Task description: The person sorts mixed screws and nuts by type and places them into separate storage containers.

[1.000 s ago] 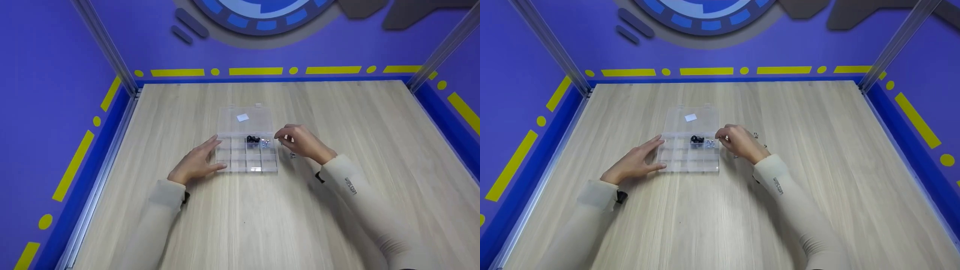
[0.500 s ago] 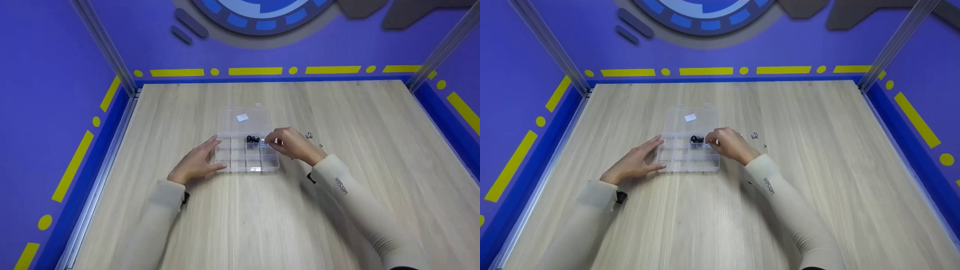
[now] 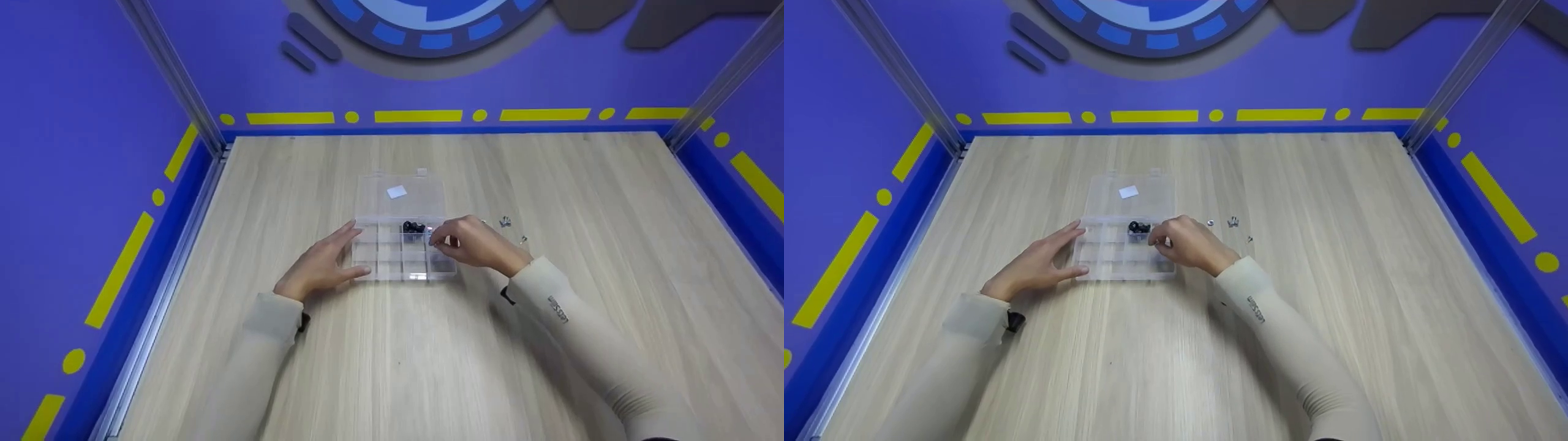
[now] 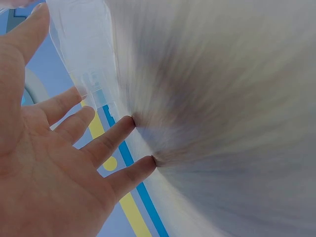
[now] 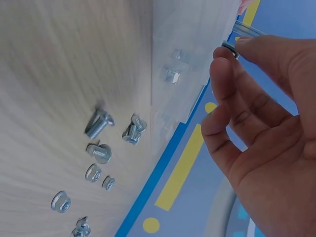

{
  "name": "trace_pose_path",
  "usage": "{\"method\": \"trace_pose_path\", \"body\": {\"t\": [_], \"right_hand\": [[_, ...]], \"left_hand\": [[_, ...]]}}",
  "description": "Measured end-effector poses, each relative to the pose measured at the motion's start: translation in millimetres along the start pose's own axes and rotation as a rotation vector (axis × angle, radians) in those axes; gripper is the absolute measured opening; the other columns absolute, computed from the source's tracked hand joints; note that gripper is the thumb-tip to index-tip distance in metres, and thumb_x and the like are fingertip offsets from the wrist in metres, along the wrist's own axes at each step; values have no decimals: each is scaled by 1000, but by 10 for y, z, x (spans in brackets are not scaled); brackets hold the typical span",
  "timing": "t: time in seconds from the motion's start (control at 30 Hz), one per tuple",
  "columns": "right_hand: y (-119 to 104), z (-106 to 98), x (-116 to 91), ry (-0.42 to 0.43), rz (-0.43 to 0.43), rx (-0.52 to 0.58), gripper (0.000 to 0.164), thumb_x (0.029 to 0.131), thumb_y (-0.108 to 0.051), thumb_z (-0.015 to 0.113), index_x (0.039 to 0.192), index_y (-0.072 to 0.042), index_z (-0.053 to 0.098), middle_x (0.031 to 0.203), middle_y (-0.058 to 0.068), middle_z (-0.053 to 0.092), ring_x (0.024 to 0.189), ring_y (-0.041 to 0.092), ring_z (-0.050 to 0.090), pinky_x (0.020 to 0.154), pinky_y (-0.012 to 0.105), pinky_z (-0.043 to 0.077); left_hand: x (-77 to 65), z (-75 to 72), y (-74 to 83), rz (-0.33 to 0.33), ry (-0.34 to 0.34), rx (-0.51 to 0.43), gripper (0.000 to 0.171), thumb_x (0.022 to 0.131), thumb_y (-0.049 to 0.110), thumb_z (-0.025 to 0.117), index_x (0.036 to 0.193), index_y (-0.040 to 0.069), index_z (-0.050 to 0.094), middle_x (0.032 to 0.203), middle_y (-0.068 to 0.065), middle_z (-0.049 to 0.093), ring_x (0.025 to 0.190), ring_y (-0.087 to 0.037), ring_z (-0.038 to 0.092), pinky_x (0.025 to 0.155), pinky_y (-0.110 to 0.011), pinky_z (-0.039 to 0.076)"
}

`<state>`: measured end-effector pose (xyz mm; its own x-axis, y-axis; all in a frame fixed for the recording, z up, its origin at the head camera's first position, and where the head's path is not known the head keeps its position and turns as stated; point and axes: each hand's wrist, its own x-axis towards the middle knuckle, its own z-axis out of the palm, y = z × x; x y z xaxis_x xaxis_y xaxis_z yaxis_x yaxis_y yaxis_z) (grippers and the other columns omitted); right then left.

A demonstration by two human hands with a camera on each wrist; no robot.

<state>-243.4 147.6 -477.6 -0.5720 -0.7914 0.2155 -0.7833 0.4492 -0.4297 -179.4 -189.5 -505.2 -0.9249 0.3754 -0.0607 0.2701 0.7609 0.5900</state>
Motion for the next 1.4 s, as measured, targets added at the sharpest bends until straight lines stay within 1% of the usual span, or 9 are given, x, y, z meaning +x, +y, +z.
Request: {"method": "trace_pose_path", "body": {"t": [0.4, 0.53, 0.63, 0.7, 0.8, 0.9, 1.07, 1.23, 1.4], "right_hand": [[-248, 111, 80, -52, -73, 29, 19, 95, 3, 65, 107, -2, 79, 103, 7, 77, 75, 14, 65, 67, 31, 56], [-317, 132, 104, -109, -79, -18, 19, 94, 3, 65, 107, -2, 79, 105, 8, 77, 82, 17, 69, 74, 35, 58], [-354, 150, 115, -161, -66, -53, 19, 95, 2, 66, 108, -3, 79, 107, 7, 77, 94, 20, 73, 83, 38, 59], [-373, 166, 118, -187, -55, -66, 18, 95, 1, 67, 108, -3, 79, 106, 7, 78, 96, 20, 73, 84, 39, 60], [-394, 191, 120, -214, -45, -76, 15, 95, 1, 67, 102, -5, 79, 98, 5, 77, 86, 18, 71, 77, 39, 60], [-409, 214, 121, -221, -36, -89, 14, 96, 0, 67, 97, -6, 79, 91, 2, 75, 78, 16, 67, 72, 38, 59], [-404, 238, 120, -230, -1, -82, 17, 97, -1, 65, 99, -8, 80, 95, 2, 77, 83, 17, 71, 75, 38, 60], [-381, 249, 107, -236, -9, -64, 16, 97, -1, 65, 95, -8, 79, 91, 3, 76, 76, 15, 66, 71, 37, 58], [-346, 224, 75, -182, -11, -33, 14, 97, -2, 66, 101, -5, 80, 98, 5, 77, 87, 17, 72, 78, 38, 60]], "left_hand": [[8, -1, -2, -14, -2, 0, 89, 91, 54, 74, 161, 14, 36, 171, -2, 20, 154, -29, 26, 123, -50, 26], [24, -1, 10, -23, -7, 6, 89, 91, 54, 74, 161, 15, 36, 171, -2, 20, 154, -28, 26, 123, -49, 26], [29, -3, 14, -24, -8, 7, 88, 91, 53, 74, 161, 15, 36, 171, -2, 20, 154, -28, 26, 123, -49, 26], [26, -5, 15, -25, -9, 5, 88, 91, 53, 74, 161, 15, 36, 171, -2, 20, 154, -28, 26, 123, -49, 26], [17, -9, 15, -29, -12, 4, 88, 91, 54, 74, 161, 16, 36, 171, -1, 19, 154, -28, 26, 123, -49, 26], [10, -11, 12, -30, -12, 8, 88, 91, 55, 73, 161, 17, 36, 171, 0, 19, 154, -27, 25, 123, -49, 25], [12, -13, 11, -27, -7, 15, 88, 91, 56, 73, 161, 16, 36, 171, -1, 19, 154, -28, 25, 123, -48, 25], [9, -4, 1, -22, -4, 2, 87, 91, 54, 74, 161, 16, 37, 171, -1, 20, 154, -28, 26, 123, -50, 25], [11, 4, -15, -19, 0, -2, 87, 91, 54, 74, 160, 16, 37, 171, -1, 20, 154, -28, 26, 123, -50, 26]]}}
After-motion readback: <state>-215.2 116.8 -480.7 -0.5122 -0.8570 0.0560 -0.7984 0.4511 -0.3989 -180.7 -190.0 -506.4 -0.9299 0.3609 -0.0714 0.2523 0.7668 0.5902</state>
